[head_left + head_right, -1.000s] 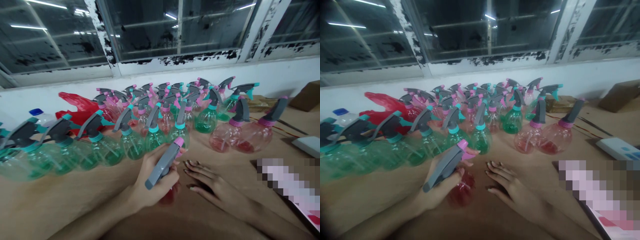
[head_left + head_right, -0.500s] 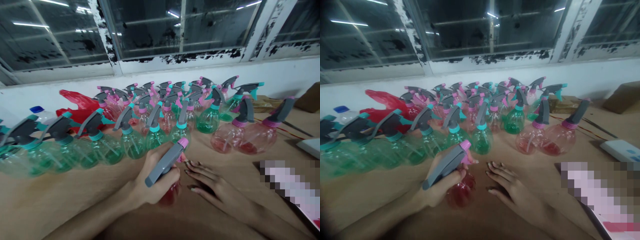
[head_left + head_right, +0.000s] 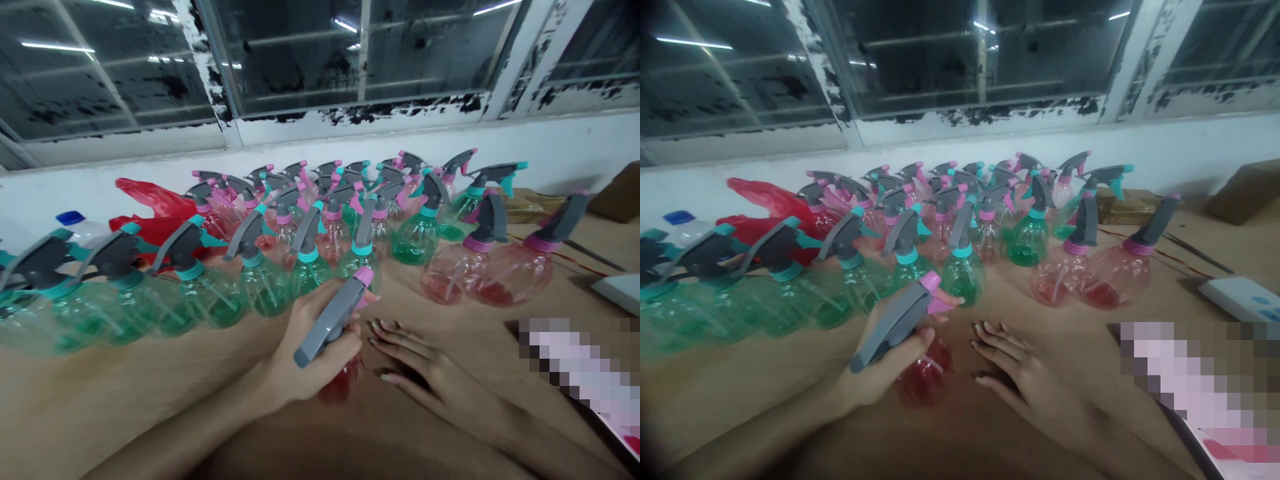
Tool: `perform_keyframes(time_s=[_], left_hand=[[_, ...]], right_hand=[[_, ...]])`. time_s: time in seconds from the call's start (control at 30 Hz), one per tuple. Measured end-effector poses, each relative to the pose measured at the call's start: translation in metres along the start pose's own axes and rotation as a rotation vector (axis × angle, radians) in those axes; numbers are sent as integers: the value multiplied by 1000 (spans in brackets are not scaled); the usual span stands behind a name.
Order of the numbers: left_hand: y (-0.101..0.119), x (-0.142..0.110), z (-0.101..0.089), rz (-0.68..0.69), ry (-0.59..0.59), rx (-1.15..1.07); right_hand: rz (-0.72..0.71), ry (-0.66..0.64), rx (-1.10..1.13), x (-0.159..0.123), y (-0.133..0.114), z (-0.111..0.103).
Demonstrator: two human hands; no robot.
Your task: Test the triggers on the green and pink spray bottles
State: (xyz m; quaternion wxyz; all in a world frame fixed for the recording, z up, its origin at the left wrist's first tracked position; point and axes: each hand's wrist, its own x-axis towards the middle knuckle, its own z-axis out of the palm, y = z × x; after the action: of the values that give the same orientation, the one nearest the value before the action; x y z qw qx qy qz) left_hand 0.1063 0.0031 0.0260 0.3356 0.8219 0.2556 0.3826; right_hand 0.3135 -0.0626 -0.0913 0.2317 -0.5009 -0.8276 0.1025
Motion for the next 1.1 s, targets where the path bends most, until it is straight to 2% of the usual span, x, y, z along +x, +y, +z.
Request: perform_keyframes(time_s=[0.4, 0.57, 0.8, 1.1], left_hand=[[1, -1, 3, -68, 2, -6], [0, -1, 3, -21, 21, 9], [2, -2, 2, -73, 1, 34], [1, -2, 2, -36, 12, 34]], right_hand=[[22, -11, 8, -1, -1, -2], [8, 10, 38, 0, -2, -2], [34, -11, 33, 2, -4, -3], [31, -18, 22, 0, -3, -4]])
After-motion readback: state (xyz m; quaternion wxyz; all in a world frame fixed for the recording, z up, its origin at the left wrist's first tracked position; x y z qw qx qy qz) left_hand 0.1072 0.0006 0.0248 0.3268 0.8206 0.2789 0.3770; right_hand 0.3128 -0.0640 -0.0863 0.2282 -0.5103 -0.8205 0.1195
